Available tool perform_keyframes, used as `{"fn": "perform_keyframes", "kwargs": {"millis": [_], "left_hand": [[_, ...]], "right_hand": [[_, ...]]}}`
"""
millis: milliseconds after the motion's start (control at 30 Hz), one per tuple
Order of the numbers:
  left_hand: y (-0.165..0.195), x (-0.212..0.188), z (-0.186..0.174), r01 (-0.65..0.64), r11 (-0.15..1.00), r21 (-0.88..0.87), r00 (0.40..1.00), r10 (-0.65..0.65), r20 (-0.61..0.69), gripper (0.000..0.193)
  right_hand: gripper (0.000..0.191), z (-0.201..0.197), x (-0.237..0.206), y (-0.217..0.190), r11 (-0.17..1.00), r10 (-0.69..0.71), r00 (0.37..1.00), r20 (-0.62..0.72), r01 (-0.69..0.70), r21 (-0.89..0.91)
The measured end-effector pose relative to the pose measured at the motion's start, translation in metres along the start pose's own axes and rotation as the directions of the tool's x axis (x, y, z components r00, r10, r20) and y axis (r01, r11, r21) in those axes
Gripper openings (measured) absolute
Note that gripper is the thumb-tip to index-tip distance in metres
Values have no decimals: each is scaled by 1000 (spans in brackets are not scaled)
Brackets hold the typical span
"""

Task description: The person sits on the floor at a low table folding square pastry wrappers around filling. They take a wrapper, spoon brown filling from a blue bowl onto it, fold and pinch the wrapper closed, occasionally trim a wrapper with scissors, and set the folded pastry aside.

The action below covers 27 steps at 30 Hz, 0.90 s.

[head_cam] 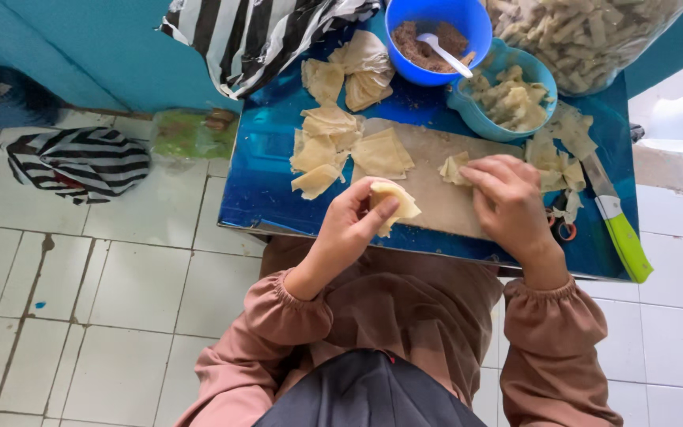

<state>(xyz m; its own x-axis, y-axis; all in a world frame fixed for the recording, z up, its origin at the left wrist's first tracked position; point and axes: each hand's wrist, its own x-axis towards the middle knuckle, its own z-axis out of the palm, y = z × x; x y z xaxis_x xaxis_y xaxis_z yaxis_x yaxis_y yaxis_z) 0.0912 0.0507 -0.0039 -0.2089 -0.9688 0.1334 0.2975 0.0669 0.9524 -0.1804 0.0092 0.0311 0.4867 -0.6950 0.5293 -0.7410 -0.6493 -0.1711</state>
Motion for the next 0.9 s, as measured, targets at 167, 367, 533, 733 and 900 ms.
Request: {"fn": "perform_keyframes", "kwargs": {"millis": [167,367,533,733,900], "left_hand": [[8,5,4,-8,976,216,999,19,-47,15],[10,18,7,-42,923,382,999,34,29,17],[4,24,12,-168,850,500,984,171,41,15],[-2,16,10,-125,866,484,991,136,12,19],[0,16,6,-157,863,481,986,166,24,19]], "right_hand": [[35,1,-6,-2,769,519,853,55,-494,406],[24,24,6,15,975,222,975,-15,-222,-2],[10,26,10,29,927,308,950,48,-311,208],[9,21,23,47,982,169,985,36,-171,76],[13,18,22,42,995,99,995,-22,-99,-20]]}}
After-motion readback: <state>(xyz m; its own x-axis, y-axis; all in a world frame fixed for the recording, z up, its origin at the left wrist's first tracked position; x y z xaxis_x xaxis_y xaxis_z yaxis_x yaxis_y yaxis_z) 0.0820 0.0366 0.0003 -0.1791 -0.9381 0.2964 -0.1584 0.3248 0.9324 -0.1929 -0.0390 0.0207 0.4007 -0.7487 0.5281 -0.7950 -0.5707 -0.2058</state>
